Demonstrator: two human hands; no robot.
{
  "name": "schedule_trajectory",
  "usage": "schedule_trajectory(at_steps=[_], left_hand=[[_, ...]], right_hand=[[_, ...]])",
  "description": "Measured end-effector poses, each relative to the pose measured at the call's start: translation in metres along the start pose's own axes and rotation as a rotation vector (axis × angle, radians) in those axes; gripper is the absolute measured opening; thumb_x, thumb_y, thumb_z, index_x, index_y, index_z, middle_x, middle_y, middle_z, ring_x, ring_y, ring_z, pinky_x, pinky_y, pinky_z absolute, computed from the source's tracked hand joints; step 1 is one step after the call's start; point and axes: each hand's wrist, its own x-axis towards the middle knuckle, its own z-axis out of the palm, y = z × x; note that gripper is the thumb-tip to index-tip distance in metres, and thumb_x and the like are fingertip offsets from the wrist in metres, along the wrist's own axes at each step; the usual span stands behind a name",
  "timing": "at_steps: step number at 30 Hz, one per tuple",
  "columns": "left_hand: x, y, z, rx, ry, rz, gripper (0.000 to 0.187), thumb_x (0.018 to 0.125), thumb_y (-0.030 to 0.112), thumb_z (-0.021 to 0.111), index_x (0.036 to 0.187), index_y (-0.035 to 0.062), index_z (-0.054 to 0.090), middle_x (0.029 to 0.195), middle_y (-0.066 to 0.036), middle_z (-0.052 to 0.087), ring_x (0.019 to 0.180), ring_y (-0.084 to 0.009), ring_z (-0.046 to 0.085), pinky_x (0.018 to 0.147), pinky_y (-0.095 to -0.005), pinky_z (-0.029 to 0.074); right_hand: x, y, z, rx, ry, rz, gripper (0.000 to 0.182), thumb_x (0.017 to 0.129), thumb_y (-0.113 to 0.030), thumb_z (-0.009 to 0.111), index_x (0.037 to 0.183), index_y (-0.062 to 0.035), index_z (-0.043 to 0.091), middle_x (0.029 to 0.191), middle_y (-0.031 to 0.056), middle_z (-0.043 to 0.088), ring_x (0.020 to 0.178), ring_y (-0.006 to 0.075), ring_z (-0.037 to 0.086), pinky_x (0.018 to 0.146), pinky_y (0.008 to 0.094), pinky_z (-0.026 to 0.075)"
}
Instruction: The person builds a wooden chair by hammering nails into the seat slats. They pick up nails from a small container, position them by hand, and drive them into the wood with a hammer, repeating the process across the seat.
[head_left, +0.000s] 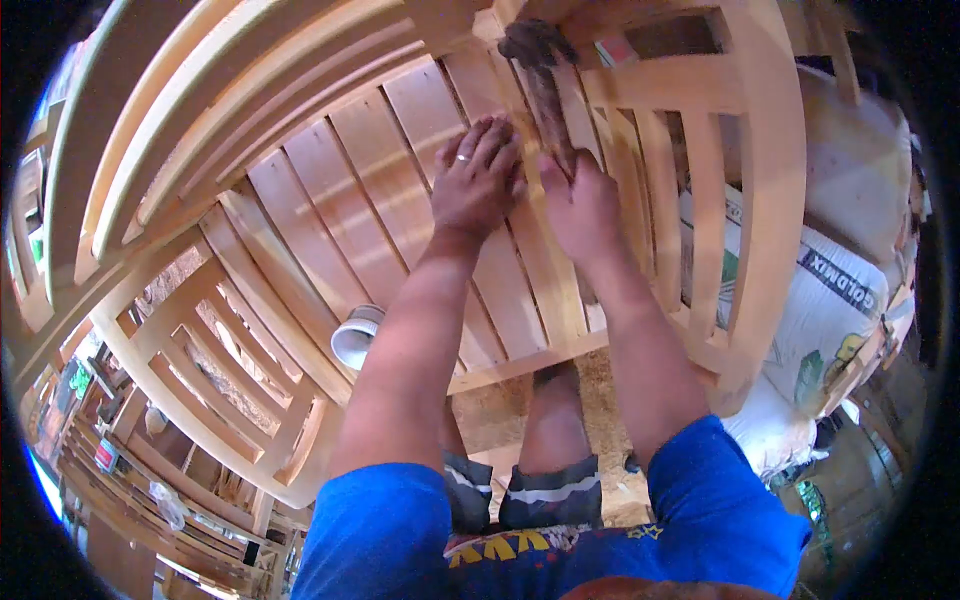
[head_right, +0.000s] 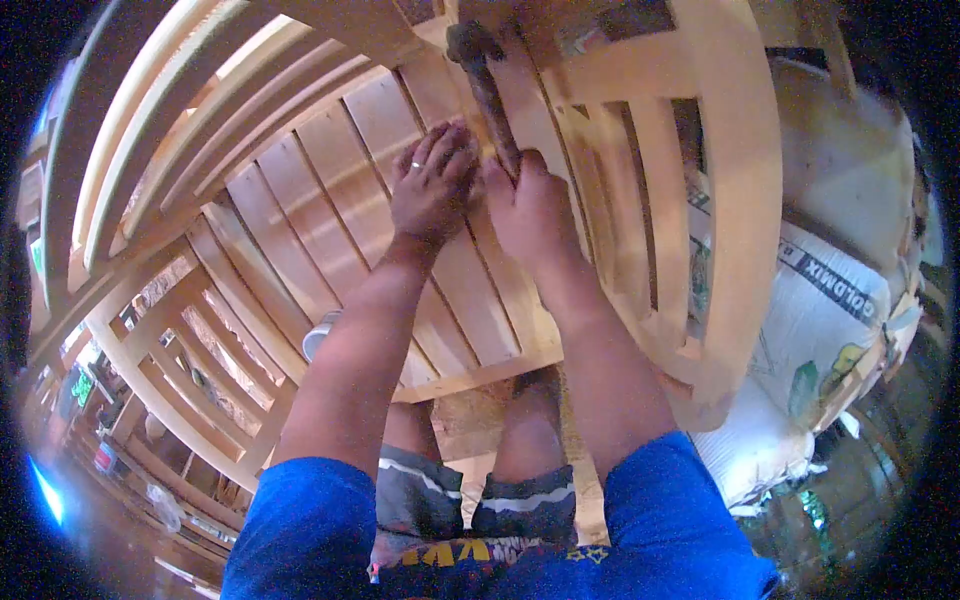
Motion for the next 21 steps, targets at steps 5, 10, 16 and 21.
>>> schedule_trajectory(at_steps=[5, 10, 16, 21], left_hand=[[-0.010, 0.001, 0.005, 0.017, -0.027, -0.014, 0.039, 0.086, 0.029, 0.072, 0.122, 0.0173, 0.068, 0.147, -0.002, 0.059, 0.140, -0.0208, 0.052, 0.114, -0.0460, 0.038], [-0.008, 0.004, 0.002, 0.037, -0.012, -0.025, 0.034, 0.087, 0.030, 0.071, 0.118, 0.0163, 0.067, 0.142, -0.002, 0.061, 0.138, -0.0209, 0.053, 0.114, -0.0454, 0.038], [-0.009, 0.002, 0.006, 0.019, 0.034, -0.002, 0.028, 0.085, 0.025, 0.072, 0.110, 0.0150, 0.067, 0.137, -0.004, 0.064, 0.134, -0.0218, 0.057, 0.112, -0.0458, 0.041], [-0.007, 0.005, 0.002, 0.014, 0.046, -0.002, 0.025, 0.084, 0.025, 0.072, 0.107, 0.0153, 0.067, 0.137, -0.003, 0.064, 0.133, -0.0221, 0.057, 0.111, -0.0458, 0.041]], right_hand=[[-0.037, -0.028, -0.030, 0.240, 0.169, -0.213, 0.021, 0.104, -0.022, 0.060, 0.104, -0.0001, 0.061, 0.079, 0.0134, 0.070, 0.069, 0.0323, 0.067, 0.066, 0.0434, 0.052], [-0.010, 0.004, 0.003, 0.129, 0.076, -0.188, 0.025, 0.103, -0.021, 0.061, 0.109, 0.0030, 0.060, 0.086, 0.0207, 0.072, 0.076, 0.0388, 0.072, 0.067, 0.0444, 0.055], [-0.030, -0.024, -0.014, 0.253, 0.203, -0.250, 0.031, 0.102, -0.025, 0.064, 0.107, 0.0044, 0.058, 0.083, 0.0257, 0.071, 0.079, 0.0448, 0.073, 0.067, 0.0480, 0.057], [0.009, 0.004, 0.010, -0.101, -0.011, -0.034, 0.034, 0.102, -0.033, 0.063, 0.106, 0.0008, 0.058, 0.079, 0.0222, 0.071, 0.074, 0.0438, 0.071, 0.067, 0.0511, 0.057]])
